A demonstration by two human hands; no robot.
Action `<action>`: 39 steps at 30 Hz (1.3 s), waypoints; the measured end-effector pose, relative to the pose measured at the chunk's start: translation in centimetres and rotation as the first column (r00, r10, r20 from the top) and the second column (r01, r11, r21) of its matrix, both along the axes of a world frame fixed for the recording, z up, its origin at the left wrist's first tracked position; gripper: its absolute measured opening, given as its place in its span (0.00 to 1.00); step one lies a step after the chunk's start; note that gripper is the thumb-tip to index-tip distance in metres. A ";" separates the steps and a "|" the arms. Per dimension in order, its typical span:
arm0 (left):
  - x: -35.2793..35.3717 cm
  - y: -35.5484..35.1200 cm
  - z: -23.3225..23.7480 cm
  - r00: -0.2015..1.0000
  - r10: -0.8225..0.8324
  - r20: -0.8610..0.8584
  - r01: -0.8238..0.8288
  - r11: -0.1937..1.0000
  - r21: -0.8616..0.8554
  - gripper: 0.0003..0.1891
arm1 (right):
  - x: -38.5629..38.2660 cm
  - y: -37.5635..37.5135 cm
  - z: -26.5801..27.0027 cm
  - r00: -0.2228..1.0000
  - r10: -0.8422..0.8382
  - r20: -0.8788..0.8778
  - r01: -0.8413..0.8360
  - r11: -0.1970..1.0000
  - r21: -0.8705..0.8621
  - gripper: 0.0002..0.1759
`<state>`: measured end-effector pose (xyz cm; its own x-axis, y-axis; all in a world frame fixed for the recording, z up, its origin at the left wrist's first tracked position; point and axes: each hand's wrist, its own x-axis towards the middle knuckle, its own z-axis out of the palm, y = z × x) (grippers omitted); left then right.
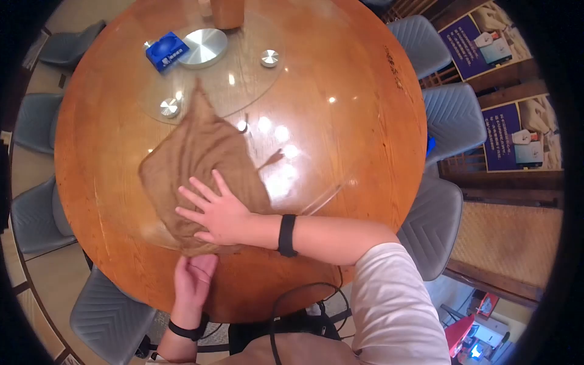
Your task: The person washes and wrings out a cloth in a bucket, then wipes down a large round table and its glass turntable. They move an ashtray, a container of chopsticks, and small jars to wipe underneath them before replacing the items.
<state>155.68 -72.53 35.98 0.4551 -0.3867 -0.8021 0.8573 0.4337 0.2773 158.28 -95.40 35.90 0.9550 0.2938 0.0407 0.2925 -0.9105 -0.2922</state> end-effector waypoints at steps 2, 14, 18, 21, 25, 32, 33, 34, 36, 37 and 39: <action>2.2 1.7 0.3 0.993 0.021 0.113 -0.036 0.991 0.131 0.17 | 0.2 0.5 0.6 0.998 0.026 0.049 -0.028 0.999 0.040 0.37; 8.8 8.3 -2.5 0.930 0.271 0.249 -0.281 0.960 0.004 0.16 | 4.3 -26.1 -1.3 0.455 -0.891 0.002 0.840 0.428 -0.334 0.43; 2.5 4.5 -1.6 0.997 0.006 0.083 -0.005 1.000 -0.009 0.22 | 7.8 -18.4 -2.5 0.578 -0.816 -0.004 0.759 0.540 -0.364 0.42; -1.5 1.8 -2.5 0.996 -0.092 0.014 0.092 0.993 -0.071 0.21 | 8.0 -8.2 -2.6 0.853 -0.521 -0.011 0.496 0.819 -0.287 0.41; -2.1 -0.2 -2.8 0.991 -0.125 0.056 0.128 0.990 -0.060 0.18 | 6.2 0.8 -3.7 0.978 -0.209 -0.024 0.201 0.962 -0.187 0.41; 2.1 5.3 -6.9 0.966 -0.030 0.258 -0.035 0.969 0.246 0.14 | 3.8 -9.2 -3.9 0.951 -0.306 0.050 0.308 0.916 -0.255 0.39; 3.1 6.5 -7.9 0.962 -0.019 0.272 -0.055 0.963 0.264 0.14 | 2.9 -12.3 -4.3 0.927 -0.365 0.086 0.375 0.888 -0.267 0.40; 4.4 8.3 -9.3 0.947 0.007 0.320 -0.100 0.956 0.276 0.14 | 1.9 -15.3 -4.1 0.894 -0.445 0.055 0.440 0.848 -0.296 0.40; 6.3 10.9 -12.1 0.908 0.059 0.416 -0.196 0.935 0.295 0.14 | -0.6 -20.8 -4.7 0.786 -0.614 0.080 0.597 0.719 -0.356 0.42; 6.5 10.8 -11.9 0.904 0.163 0.395 -0.283 0.922 0.266 0.14 | -1.8 -22.9 -4.6 0.717 -0.696 0.047 0.665 0.662 -0.346 0.43; 7.2 10.3 -9.5 0.865 0.368 0.342 -0.452 0.867 0.212 0.13 | -3.5 -24.9 -4.7 0.590 -0.807 -0.004 0.762 0.559 -0.327 0.44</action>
